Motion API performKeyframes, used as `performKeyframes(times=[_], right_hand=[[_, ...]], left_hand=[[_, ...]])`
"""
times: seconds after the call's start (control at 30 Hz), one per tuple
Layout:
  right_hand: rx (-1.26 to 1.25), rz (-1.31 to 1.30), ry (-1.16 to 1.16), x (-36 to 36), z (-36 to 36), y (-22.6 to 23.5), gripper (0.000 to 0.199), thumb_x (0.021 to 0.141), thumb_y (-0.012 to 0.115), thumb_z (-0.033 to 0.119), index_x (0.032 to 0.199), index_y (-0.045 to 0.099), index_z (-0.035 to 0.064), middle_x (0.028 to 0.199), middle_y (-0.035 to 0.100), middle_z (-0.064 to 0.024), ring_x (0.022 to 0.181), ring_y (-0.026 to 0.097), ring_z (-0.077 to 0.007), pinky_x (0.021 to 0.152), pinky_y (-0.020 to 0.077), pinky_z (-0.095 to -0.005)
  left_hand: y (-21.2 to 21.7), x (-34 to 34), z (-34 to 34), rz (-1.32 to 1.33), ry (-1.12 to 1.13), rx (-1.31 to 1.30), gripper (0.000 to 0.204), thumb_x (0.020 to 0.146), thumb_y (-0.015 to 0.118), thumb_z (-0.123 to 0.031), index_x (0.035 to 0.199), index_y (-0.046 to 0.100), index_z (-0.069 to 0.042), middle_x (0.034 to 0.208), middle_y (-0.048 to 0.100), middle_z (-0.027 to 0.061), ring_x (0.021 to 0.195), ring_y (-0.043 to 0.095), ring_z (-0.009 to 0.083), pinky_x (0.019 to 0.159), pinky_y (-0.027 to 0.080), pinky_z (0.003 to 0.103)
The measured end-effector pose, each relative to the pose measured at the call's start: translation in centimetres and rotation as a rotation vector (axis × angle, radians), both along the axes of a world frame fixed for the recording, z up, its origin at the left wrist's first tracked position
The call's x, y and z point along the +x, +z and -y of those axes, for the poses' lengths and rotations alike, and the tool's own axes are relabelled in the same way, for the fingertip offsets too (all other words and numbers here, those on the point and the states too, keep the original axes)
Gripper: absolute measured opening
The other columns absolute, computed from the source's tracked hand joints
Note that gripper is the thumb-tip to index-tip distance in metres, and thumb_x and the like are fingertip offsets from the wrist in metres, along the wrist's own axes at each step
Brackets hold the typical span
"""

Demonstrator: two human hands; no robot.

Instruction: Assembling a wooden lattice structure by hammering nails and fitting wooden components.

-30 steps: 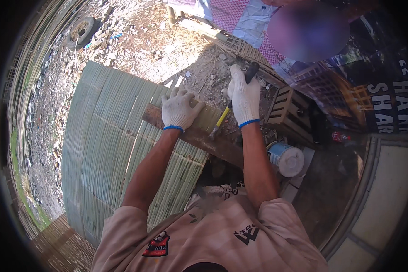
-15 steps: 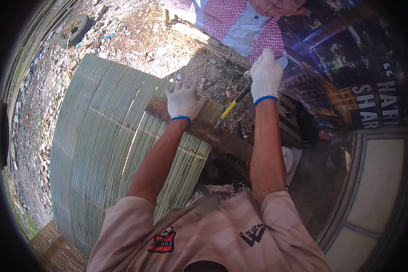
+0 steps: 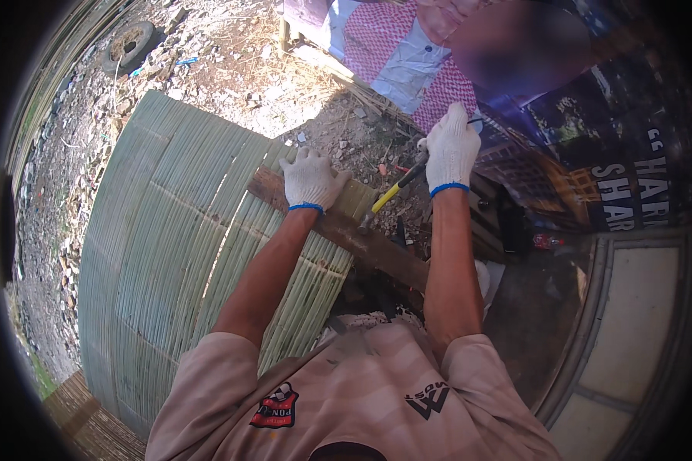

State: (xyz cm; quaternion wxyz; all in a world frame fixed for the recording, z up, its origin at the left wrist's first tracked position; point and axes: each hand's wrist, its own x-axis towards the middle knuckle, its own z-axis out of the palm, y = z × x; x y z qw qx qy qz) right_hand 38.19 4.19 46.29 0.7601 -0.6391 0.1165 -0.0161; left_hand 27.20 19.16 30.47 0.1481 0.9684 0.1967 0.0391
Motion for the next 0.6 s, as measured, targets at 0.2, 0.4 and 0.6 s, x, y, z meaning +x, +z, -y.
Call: performKeyframes(times=[0.2,0.4,0.6], right_hand=[[-0.002,-0.001,0.188,1.6,-0.1,-1.2,0.051,0.103,0.060,0.039,0.063,0.035,0.0205,0.055,0.030,0.0061,0.043,0.029,-0.0109,0.050,0.0388,-0.0333],[-0.010,0.013,0.271,2.3,-0.2,-1.7,0.049,0.104,0.059,0.045,0.067,0.042,0.0184,0.058,0.037,0.0053,0.046,0.036,-0.0101,0.052,0.0430,-0.0323],[-0.118,0.119,0.351,3.5,1.1,-3.2,0.050,0.106,0.055,0.050,0.076,0.055,0.0100,0.062,0.050,0.0017,0.051,0.048,-0.0104,0.051,0.0431,-0.0299]], left_hand=[[0.3,0.1,0.8,-0.015,-0.050,-0.044,0.052,0.089,0.068,-0.057,0.106,0.079,-0.010,0.120,0.072,0.0114,0.130,0.056,0.0281,0.112,0.034,0.065],[1.7,0.2,0.6,0.296,-0.019,-0.135,0.036,0.096,0.067,-0.043,0.100,0.079,-0.010,0.113,0.074,0.0098,0.116,0.065,0.0273,0.116,0.029,0.058],[6.8,2.7,3.8,0.557,-0.098,-0.573,0.037,0.102,0.061,-0.035,0.117,0.071,-0.003,0.119,0.072,0.0134,0.116,0.065,0.0269,0.112,0.039,0.045]])
